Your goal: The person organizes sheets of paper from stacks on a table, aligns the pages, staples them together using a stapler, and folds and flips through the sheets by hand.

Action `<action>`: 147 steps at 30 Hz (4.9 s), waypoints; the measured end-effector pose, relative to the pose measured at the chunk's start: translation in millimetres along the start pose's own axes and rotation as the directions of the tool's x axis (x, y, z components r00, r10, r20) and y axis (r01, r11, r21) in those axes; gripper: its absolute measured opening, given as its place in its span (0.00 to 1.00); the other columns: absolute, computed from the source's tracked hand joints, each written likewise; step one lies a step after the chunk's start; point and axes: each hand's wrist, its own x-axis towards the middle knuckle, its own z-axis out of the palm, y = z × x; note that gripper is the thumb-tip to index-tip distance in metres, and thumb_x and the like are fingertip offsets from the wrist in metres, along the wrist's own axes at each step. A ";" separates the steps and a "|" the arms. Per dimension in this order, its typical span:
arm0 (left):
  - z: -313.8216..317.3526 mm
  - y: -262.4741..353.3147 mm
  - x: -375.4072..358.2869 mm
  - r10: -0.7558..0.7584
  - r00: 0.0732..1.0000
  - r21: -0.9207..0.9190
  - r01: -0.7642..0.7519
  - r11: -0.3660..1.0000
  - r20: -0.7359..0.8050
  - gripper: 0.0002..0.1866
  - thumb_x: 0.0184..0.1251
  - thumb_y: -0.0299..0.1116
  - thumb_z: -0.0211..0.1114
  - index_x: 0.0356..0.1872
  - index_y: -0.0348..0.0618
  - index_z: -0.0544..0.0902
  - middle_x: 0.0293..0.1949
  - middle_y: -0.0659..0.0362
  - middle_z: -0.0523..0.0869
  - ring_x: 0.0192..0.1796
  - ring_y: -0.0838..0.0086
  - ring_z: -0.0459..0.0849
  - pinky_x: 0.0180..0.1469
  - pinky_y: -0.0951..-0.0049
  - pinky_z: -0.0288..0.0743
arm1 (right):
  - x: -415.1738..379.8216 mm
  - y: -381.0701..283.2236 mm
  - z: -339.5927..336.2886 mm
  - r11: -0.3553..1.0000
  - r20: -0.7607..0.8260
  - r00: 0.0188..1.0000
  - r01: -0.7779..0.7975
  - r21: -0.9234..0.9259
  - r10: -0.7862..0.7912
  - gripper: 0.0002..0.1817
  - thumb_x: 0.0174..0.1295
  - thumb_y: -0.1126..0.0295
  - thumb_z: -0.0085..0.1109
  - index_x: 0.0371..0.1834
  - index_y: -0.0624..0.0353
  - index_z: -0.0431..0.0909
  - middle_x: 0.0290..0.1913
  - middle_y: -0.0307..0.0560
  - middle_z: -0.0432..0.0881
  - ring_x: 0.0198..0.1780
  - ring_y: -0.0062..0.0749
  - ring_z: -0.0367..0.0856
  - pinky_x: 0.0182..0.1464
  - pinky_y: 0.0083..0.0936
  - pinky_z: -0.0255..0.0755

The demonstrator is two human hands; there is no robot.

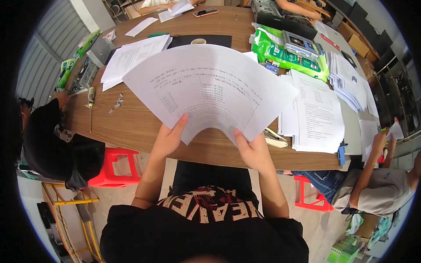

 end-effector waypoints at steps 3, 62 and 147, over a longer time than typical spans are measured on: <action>-5.8 -5.4 -1.1 0.018 1.000 0.015 -0.018 1.000 0.016 0.19 0.74 0.32 0.53 0.60 0.30 0.70 0.57 0.56 0.75 0.60 0.72 0.70 0.61 0.71 0.64 | 2.1 -6.6 -1.0 1.000 0.026 0.999 -0.019 0.003 0.019 0.20 0.62 0.77 0.54 0.58 0.71 0.69 0.56 0.54 0.75 0.58 0.38 0.72 0.61 0.32 0.63; 13.3 44.1 105.1 -0.281 0.470 0.499 -0.444 0.744 0.837 0.16 0.74 0.40 0.49 0.48 0.38 0.77 0.34 0.45 0.80 0.36 0.53 0.76 0.42 0.64 0.70 | 9.6 0.9 -15.3 0.931 0.132 0.988 -0.122 0.343 0.081 0.22 0.66 0.69 0.55 0.62 0.60 0.65 0.49 0.45 0.73 0.45 0.23 0.74 0.49 0.23 0.71; -20.2 35.9 24.9 0.069 0.995 -0.348 -0.040 0.937 0.074 0.23 0.68 0.33 0.61 0.60 0.33 0.70 0.53 0.56 0.79 0.54 0.76 0.75 0.55 0.71 0.70 | 23.3 -59.0 -14.3 0.979 -0.265 0.960 0.039 -0.201 -0.093 0.11 0.66 0.71 0.56 0.45 0.69 0.78 0.29 0.45 0.83 0.29 0.17 0.74 0.31 0.18 0.67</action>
